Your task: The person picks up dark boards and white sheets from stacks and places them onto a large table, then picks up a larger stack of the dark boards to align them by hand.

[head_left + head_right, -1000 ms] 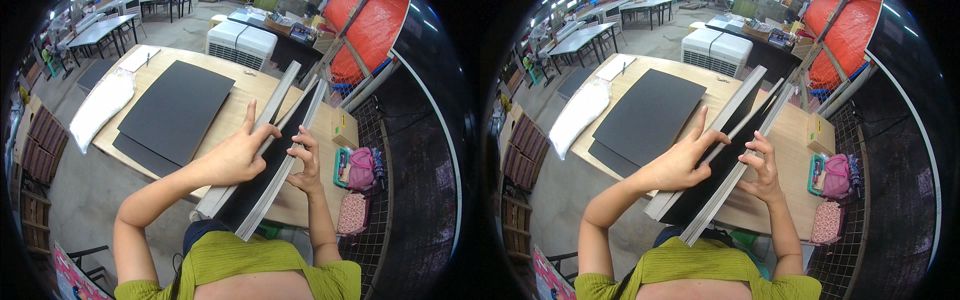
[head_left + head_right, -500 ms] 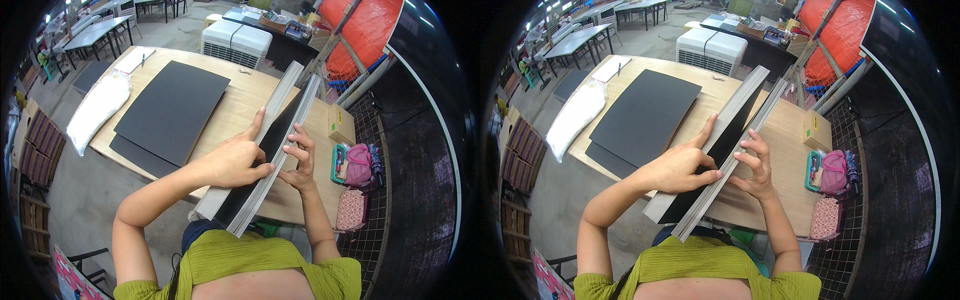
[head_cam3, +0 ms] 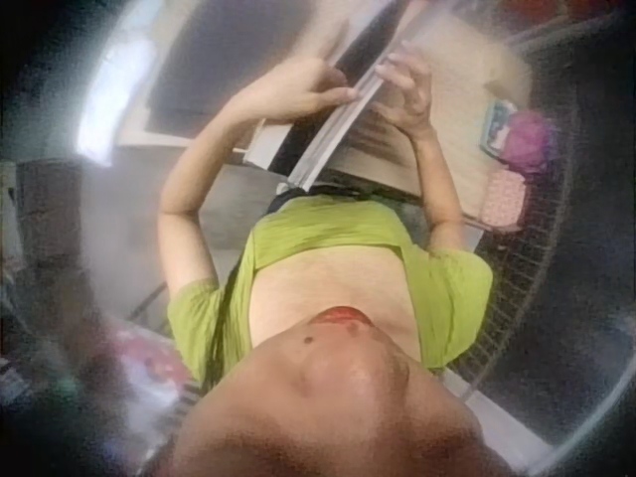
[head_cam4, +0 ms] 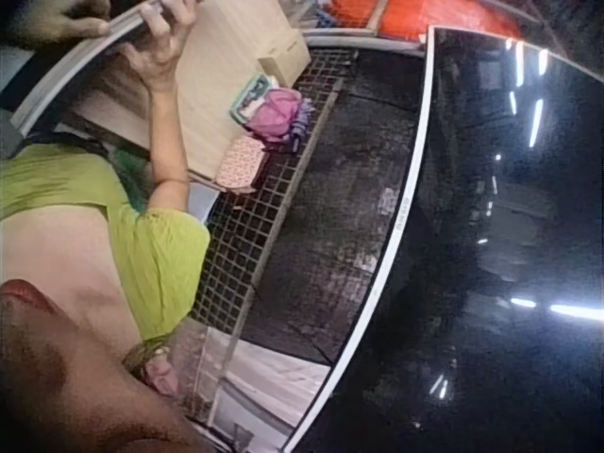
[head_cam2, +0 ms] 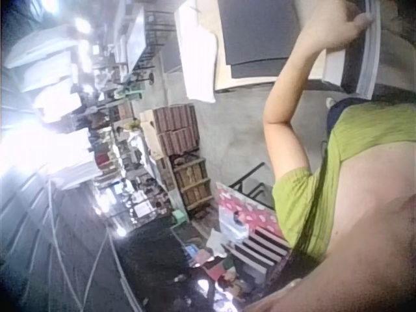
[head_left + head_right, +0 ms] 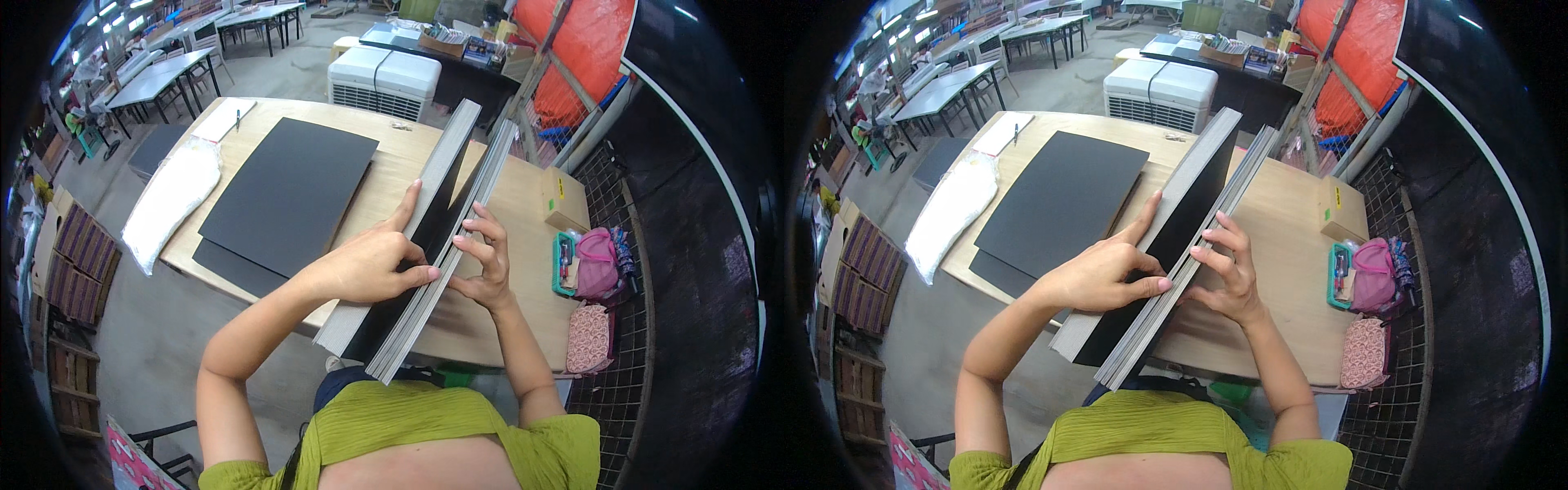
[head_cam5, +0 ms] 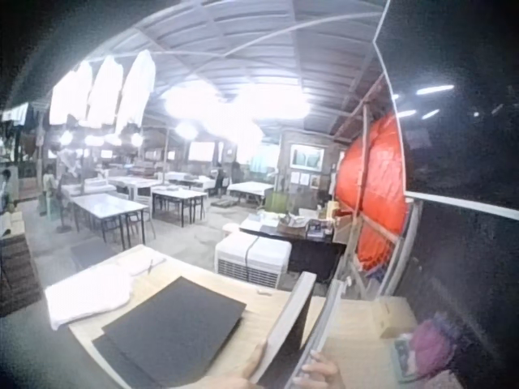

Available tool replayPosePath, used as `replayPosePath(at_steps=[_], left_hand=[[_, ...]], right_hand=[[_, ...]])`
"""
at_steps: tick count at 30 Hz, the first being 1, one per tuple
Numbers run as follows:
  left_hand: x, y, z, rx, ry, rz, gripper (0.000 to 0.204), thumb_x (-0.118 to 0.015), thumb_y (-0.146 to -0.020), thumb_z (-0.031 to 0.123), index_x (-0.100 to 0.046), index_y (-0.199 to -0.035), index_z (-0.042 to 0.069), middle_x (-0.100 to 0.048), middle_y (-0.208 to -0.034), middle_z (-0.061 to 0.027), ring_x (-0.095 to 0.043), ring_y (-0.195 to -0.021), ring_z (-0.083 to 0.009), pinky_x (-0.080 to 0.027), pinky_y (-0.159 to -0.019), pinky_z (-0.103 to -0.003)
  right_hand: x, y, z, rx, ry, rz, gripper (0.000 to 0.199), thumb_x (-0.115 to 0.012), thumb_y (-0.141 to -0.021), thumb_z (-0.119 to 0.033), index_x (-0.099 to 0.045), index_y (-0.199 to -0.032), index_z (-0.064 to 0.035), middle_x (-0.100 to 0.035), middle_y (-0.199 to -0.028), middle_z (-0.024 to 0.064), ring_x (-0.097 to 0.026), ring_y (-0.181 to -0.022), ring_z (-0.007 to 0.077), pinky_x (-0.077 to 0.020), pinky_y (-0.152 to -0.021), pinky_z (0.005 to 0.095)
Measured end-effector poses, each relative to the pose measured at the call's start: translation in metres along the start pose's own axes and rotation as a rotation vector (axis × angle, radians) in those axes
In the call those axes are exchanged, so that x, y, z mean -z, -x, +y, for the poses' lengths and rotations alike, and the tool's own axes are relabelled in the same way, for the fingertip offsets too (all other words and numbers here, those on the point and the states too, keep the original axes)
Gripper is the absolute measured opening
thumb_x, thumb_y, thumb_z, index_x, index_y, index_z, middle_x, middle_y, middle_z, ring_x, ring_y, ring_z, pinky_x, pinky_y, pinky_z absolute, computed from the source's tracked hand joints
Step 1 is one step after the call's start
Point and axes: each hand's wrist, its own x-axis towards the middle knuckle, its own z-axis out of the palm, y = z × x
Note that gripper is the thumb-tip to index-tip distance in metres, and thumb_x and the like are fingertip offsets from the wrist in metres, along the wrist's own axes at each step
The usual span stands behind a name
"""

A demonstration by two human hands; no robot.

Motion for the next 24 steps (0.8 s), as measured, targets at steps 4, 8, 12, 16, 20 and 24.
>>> replayPosePath(at_steps=[4, 8, 12, 16, 20, 24], left_hand=[[0.001, -0.001, -0.001, -0.014, 0.013, -0.016, 0.038, -0.061, -0.094, 0.037, -0.074, -0.103, 0.002, 0.005, -0.156, -0.0352, -0.04, -0.134, -0.0461, -0.033, -0.111, -0.041], [-0.001, -0.003, -0.004, -0.034, 0.014, -0.022, 0.036, -0.06, -0.094, 0.034, -0.074, -0.103, 0.002, 0.006, -0.155, -0.0372, -0.026, -0.142, -0.0453, -0.027, -0.114, -0.04], [-0.001, -0.005, 0.002, -0.028, 0.039, -0.061, 0.035, -0.06, -0.095, 0.032, -0.073, -0.104, 0.001, 0.007, -0.154, -0.0392, -0.017, -0.145, -0.0448, -0.023, -0.116, -0.038], [-0.002, -0.006, 0.004, -0.051, 0.063, -0.062, 0.035, -0.059, -0.096, 0.03, -0.073, -0.102, -0.001, 0.007, -0.154, -0.0383, -0.016, -0.146, -0.0442, -0.022, -0.116, -0.037], [-0.005, -0.007, 0.001, -0.063, 0.086, -0.055, 0.031, -0.058, -0.094, 0.025, -0.073, -0.098, -0.002, 0.008, -0.154, -0.0379, -0.02, -0.145, -0.0446, -0.022, -0.116, -0.037], [-0.01, -0.008, 0.007, 0.018, 0.053, -0.009, 0.023, -0.055, -0.088, 0.012, -0.072, -0.094, 0.0, 0.007, -0.154, -0.0385, -0.032, -0.139, -0.0467, -0.031, -0.112, -0.039]], right_hand=[[0.003, -0.001, 0.001, -0.003, -0.013, 0.003, 0.071, -0.093, -0.048, -0.02, -0.061, -0.112, -0.017, -0.052, -0.118, 0.0097, -0.046, -0.127, 0.0411, -0.0445, -0.102, 0.0514], [0.005, -0.001, 0.001, -0.017, -0.054, -0.003, 0.069, -0.093, -0.049, -0.02, -0.061, -0.109, -0.0164, -0.051, -0.115, 0.0095, -0.048, -0.125, 0.0394, -0.0452, -0.1, 0.0509], [0.009, 0.002, 0.002, -0.002, -0.024, -0.002, 0.068, -0.093, -0.049, -0.019, -0.062, -0.11, -0.0168, -0.051, -0.115, 0.0093, -0.048, -0.124, 0.0383, -0.0457, -0.1, 0.0504], [0.012, 0.004, 0.001, 0.001, -0.031, -0.001, 0.069, -0.092, -0.048, -0.019, -0.064, -0.11, -0.0177, -0.05, -0.115, 0.0092, -0.048, -0.124, 0.0377, -0.0457, -0.1, 0.05], [0.013, 0.005, 0.001, -0.001, -0.041, -0.005, 0.069, -0.092, -0.047, -0.018, -0.066, -0.11, -0.0186, -0.05, -0.114, 0.0088, -0.048, -0.123, 0.037, -0.0457, -0.1, 0.0496], [0.016, 0.006, 0.001, -0.003, -0.033, -0.007, 0.07, -0.093, -0.046, -0.019, -0.066, -0.111, -0.0188, -0.049, -0.114, 0.0085, -0.048, -0.123, 0.0368, -0.0458, -0.099, 0.0489]])
